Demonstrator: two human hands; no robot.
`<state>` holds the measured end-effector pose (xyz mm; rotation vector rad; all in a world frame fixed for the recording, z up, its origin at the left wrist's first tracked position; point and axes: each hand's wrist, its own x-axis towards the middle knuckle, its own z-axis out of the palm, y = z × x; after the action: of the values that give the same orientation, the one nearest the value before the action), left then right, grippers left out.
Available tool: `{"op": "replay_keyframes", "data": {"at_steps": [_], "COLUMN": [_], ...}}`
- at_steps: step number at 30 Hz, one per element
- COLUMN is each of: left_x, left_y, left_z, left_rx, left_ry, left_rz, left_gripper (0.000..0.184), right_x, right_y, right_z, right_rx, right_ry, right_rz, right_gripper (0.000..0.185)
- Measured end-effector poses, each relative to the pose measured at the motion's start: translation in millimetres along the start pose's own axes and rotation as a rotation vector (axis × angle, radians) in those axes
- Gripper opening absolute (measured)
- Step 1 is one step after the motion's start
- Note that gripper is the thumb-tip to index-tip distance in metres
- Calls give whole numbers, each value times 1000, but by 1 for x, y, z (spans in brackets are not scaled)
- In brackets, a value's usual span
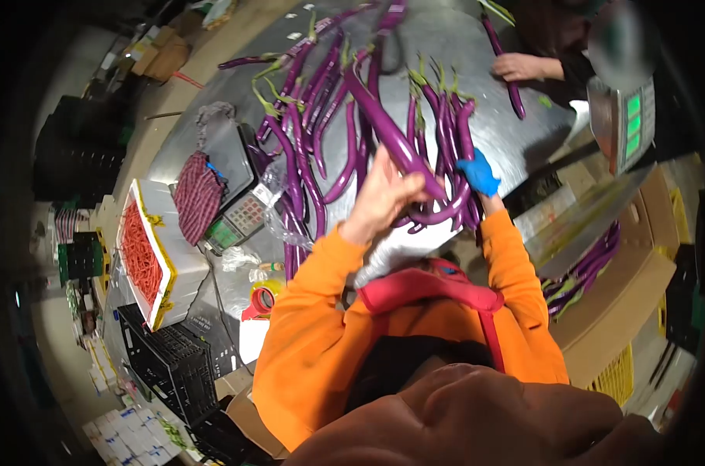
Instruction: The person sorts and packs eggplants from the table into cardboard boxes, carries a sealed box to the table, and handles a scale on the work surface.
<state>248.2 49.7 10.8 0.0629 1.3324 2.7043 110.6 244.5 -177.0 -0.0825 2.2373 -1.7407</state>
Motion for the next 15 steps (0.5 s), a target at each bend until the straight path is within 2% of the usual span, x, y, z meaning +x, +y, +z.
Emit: {"op": "replay_keyframes", "data": {"at_steps": [4, 8, 15], "left_x": [-31, -48, -20], "left_y": [-22, -52, -19], "left_z": [-16, -37, -61], "left_rx": [111, 229, 570], "left_ry": [-12, 68, 142], "left_rz": [69, 47, 44], "left_gripper": [57, 57, 50], "right_x": [-7, -9, -2], "right_y": [-15, -12, 5], "right_z": [-3, -7, -13], "right_rx": [-60, -47, 1], "right_ry": [-10, -22, -89], "right_rz": [35, 46, 22], "right_gripper": [40, 44, 50]}}
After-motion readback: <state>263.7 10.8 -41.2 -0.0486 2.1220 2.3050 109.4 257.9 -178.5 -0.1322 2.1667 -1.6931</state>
